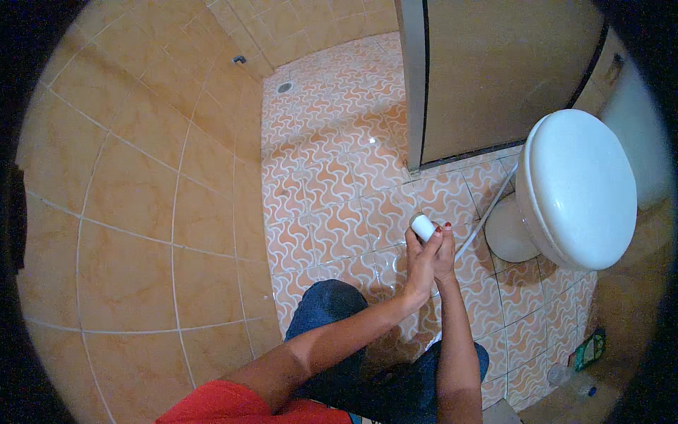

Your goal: Inspecting, cleaning, and testing a toilet bidet spray nozzle and water supply hose in a hotel restroom.

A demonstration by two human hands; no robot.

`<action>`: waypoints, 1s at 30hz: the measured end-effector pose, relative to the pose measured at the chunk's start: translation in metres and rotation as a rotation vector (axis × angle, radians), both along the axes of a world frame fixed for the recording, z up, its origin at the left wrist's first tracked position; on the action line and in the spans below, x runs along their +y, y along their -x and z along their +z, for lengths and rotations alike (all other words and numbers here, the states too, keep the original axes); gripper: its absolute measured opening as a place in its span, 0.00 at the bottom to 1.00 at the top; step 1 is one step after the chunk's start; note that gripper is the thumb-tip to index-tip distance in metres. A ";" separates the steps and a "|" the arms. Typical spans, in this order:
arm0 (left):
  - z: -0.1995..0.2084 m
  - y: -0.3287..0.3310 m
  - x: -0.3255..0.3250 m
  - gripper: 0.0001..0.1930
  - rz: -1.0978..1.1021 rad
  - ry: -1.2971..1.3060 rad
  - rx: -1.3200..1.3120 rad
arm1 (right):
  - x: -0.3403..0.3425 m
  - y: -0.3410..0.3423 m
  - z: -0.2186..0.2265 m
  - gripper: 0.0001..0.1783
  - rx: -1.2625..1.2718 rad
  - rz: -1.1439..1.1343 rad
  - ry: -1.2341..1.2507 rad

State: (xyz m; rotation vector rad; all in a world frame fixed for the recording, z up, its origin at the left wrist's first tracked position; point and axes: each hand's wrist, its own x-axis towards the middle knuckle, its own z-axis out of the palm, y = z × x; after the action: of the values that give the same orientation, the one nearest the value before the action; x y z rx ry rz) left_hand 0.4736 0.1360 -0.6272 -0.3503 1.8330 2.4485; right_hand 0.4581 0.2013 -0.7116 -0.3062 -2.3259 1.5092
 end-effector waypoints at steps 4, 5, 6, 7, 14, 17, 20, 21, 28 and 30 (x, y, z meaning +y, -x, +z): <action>0.004 0.004 0.000 0.16 0.012 -0.205 -0.084 | -0.003 0.000 0.022 0.22 -0.094 0.056 0.298; 0.006 0.004 -0.001 0.16 -0.002 -0.280 -0.133 | -0.005 -0.001 0.029 0.25 -0.124 0.076 0.398; 0.009 0.005 -0.002 0.16 -0.017 -0.354 -0.182 | -0.006 -0.002 0.038 0.28 -0.153 0.095 0.497; 0.010 0.006 -0.004 0.16 -0.013 -0.351 -0.178 | -0.011 -0.003 0.052 0.28 -0.150 0.100 0.500; 0.006 0.010 -0.003 0.16 -0.111 -0.291 -0.209 | -0.013 -0.004 0.045 0.27 0.017 -0.046 -0.018; 0.007 0.010 -0.003 0.15 -0.098 -0.281 -0.185 | -0.015 -0.002 0.042 0.26 0.086 -0.061 -0.056; 0.013 0.008 -0.001 0.15 -0.084 -0.252 -0.146 | -0.010 -0.001 0.029 0.25 0.143 -0.064 -0.126; 0.016 0.007 0.000 0.15 -0.079 -0.221 -0.136 | -0.007 -0.001 0.021 0.25 0.128 -0.054 -0.184; 0.007 0.005 -0.002 0.16 -0.076 -0.132 -0.089 | -0.013 -0.002 0.012 0.19 0.069 -0.253 0.576; 0.002 0.006 -0.004 0.16 -0.059 -0.109 -0.066 | -0.016 -0.002 0.029 0.19 0.068 -0.135 0.523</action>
State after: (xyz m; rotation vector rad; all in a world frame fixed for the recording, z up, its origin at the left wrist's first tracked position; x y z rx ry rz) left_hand 0.4681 0.1324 -0.6249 -0.3595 1.6530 2.4539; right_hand 0.4599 0.1850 -0.6831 -0.5203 -1.7850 2.0006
